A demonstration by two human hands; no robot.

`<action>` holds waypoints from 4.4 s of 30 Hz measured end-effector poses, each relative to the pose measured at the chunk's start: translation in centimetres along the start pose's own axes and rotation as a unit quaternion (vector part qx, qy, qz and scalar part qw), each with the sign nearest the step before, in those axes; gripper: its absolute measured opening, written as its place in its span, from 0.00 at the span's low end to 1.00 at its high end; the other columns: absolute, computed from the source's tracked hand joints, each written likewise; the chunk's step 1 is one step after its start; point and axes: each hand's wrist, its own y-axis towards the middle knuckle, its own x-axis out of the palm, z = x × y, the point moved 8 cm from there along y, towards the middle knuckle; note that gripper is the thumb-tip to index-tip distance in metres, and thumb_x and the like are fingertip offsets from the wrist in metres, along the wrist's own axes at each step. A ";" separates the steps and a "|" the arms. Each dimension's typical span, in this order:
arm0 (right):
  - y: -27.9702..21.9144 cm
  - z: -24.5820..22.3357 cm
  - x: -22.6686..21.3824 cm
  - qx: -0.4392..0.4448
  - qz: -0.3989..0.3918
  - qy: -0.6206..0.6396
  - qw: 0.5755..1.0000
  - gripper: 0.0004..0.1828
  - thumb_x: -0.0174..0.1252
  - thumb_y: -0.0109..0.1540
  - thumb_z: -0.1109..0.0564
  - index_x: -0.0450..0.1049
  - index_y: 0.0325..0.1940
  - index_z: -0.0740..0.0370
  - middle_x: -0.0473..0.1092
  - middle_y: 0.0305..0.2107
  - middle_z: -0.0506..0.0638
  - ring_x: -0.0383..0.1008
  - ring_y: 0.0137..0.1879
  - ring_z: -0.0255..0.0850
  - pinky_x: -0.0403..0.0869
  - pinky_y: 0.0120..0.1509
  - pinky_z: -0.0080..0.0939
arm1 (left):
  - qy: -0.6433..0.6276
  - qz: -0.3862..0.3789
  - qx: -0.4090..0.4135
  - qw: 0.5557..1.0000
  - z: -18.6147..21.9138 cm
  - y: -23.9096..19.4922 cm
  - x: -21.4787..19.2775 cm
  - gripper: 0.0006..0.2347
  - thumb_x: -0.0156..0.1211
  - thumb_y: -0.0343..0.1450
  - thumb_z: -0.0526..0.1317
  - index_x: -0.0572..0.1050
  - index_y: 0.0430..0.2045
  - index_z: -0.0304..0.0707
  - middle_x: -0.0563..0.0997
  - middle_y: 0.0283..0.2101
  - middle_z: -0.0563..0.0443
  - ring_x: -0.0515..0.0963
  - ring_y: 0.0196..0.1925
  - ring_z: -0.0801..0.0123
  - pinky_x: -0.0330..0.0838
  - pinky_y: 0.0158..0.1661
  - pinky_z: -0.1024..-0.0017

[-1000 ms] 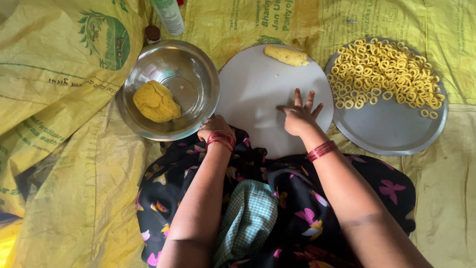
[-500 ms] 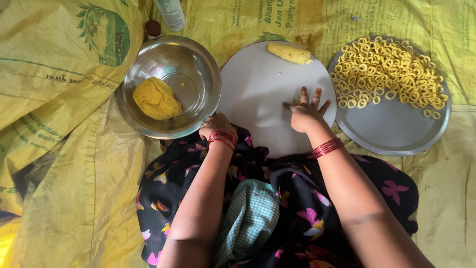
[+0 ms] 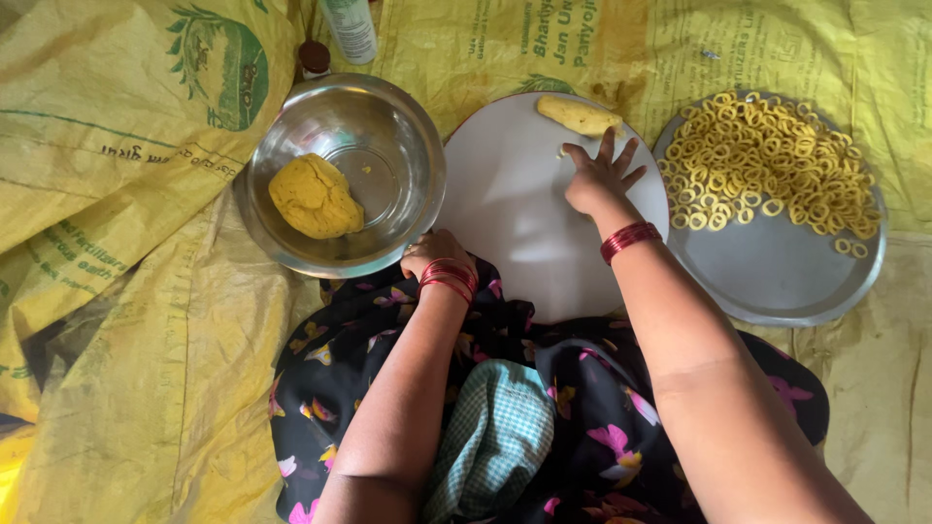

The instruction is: The person rolls small pieces of yellow dough into thin ropes on a white board, then joins the ends to form rings and places them on a metal tray. The process repeats with additional dough pieces taken from a metal bowl.

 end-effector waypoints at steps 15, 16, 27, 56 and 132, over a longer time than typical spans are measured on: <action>-0.1 -12.6 -0.7 -0.198 0.073 -0.075 0.974 0.32 0.52 0.58 0.68 0.75 0.62 0.41 0.26 0.79 0.60 0.12 0.79 0.70 0.22 0.73 0.85 | 0.044 -0.005 0.026 0.999 1.8 0.2 0.4 0.25 0.64 0.69 0.55 0.74 0.56 0.39 0.73 0.58 0.35 0.76 0.55 0.40 0.74 0.42 0.46; 1.0 -14.1 -0.3 -0.218 0.080 -0.089 0.969 0.33 0.51 0.59 0.68 0.73 0.65 0.41 0.26 0.79 0.60 0.12 0.79 0.71 0.23 0.72 0.86 | 0.042 -0.012 0.035 0.998 1.9 0.3 0.8 0.26 0.63 0.69 0.55 0.71 0.58 0.41 0.73 0.59 0.35 0.76 0.56 0.39 0.73 0.43 0.46; 6.8 -17.0 4.0 -0.212 0.044 -0.210 0.954 0.44 0.46 0.63 0.65 0.48 0.79 0.29 0.26 0.79 0.57 0.14 0.79 0.67 0.24 0.71 0.86 | 0.149 -0.033 0.088 0.984 3.4 1.4 3.8 0.28 0.47 0.76 0.46 0.50 0.74 0.60 0.66 0.59 0.28 0.71 0.55 0.30 0.69 0.45 0.42; -8.2 -5.3 3.7 -0.178 -0.040 -0.155 0.971 0.44 0.48 0.53 0.74 0.67 0.68 0.35 0.36 0.77 0.54 0.24 0.80 0.65 0.34 0.75 0.76 | 0.065 0.052 0.089 0.993 2.1 1.0 2.0 0.15 0.50 0.77 0.43 0.73 0.59 0.46 0.73 0.59 0.41 0.74 0.59 0.40 0.72 0.46 0.44; -7.1 3.5 8.5 -0.148 0.104 0.126 0.975 0.16 0.45 0.72 0.61 0.70 0.57 0.76 0.68 0.52 0.74 0.75 0.48 0.63 0.76 0.57 0.52 | 0.114 0.124 0.133 0.977 0.8 -2.8 0.7 0.25 0.63 0.69 0.56 0.73 0.56 0.43 0.64 0.63 0.41 0.68 0.63 0.40 0.69 0.56 0.50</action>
